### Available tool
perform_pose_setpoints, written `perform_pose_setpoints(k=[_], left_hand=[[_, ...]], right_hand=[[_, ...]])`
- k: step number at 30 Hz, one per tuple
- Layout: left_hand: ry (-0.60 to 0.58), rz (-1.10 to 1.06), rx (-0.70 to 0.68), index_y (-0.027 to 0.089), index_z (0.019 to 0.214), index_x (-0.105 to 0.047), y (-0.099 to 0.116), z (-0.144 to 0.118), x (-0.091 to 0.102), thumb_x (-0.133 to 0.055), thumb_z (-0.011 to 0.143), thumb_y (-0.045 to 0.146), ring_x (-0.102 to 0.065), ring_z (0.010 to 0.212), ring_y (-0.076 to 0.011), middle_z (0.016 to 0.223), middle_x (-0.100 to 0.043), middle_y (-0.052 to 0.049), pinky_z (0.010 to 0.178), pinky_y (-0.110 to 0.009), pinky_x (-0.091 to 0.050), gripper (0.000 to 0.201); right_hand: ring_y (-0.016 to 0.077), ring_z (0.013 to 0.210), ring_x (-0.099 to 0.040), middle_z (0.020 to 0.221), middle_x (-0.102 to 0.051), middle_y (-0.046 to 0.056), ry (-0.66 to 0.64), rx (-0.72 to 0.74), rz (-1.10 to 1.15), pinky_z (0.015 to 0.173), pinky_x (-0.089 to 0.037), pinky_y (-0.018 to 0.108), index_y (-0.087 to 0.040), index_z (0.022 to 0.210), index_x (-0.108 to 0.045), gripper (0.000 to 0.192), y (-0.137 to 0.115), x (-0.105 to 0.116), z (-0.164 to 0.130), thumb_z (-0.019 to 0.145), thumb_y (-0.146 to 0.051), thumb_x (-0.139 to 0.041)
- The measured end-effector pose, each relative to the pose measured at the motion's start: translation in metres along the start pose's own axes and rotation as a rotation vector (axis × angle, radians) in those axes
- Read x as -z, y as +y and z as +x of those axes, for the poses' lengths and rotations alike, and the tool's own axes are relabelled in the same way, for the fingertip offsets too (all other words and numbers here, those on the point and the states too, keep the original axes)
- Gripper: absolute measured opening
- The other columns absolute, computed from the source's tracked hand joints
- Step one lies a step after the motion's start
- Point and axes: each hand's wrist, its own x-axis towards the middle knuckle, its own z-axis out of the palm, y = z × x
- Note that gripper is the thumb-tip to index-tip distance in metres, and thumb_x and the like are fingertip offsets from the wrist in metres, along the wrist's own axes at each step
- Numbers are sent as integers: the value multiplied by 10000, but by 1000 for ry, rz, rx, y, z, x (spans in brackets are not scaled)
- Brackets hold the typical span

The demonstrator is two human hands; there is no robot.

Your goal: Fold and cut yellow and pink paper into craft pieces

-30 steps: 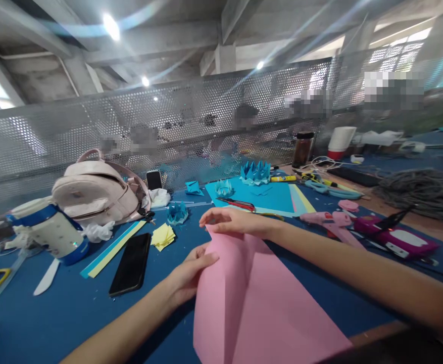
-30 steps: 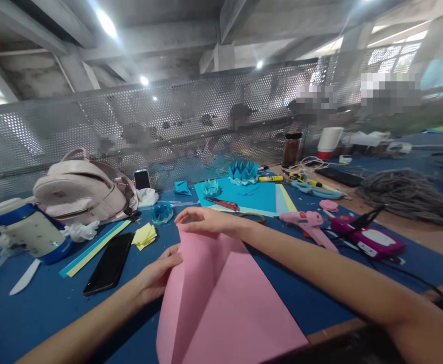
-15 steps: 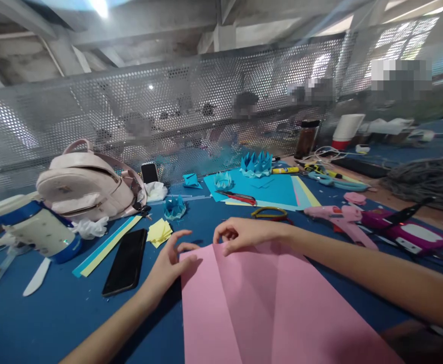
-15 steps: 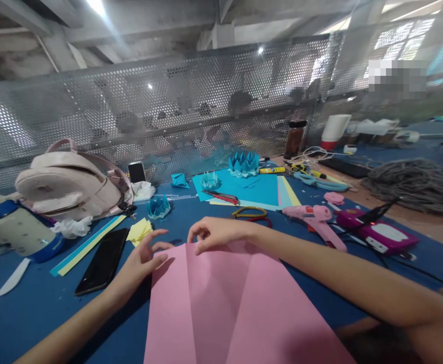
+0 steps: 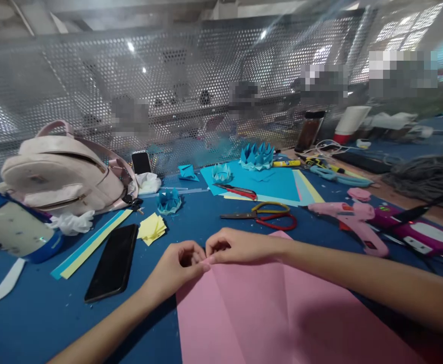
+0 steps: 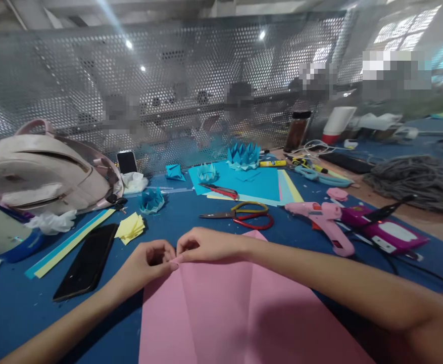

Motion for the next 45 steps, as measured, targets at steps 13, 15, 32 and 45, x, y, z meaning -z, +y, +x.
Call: perform_pose_setpoints(k=[13, 15, 32, 45], left_hand=[[141, 19, -6, 147, 789, -657, -3, -10, -9, -664, 821, 355, -480, 641, -118, 679, -563, 9, 578, -205, -351, 211], [152, 14, -6, 146, 786, -667, -4, -10, -10, -682, 810, 355, -486, 636, -118, 673, -575, 5, 578, -206, -354, 211], [167, -84, 96, 125, 783, -696, -1, -9, -14, -727, 717, 356, -453, 541, -90, 579, -549, 25, 541, -205, -324, 243], [133, -84, 79, 139, 843, -681, 0, -10, -12, -721, 735, 358, -500, 573, -112, 627, -593, 14, 565, -217, -357, 248]], right_hand=[[109, 713, -498, 789, -610, -14, 114, 54, -10, 631, -350, 216, -158, 850, -649, 222, 21, -13, 0, 887, -371, -599], [108, 697, -491, 772, -602, -15, 127, 58, -8, 622, -349, 216, -159, 846, -651, 223, 22, -14, -1, 883, -374, -604], [84, 647, -461, 716, -571, -26, 70, 23, 45, 585, -342, 198, -129, 822, -653, 160, 9, -11, -8, 864, -279, -613], [101, 656, -479, 725, -582, -11, 79, 30, 56, 598, -349, 212, -129, 826, -664, 208, 9, -10, -9, 857, -331, -627]])
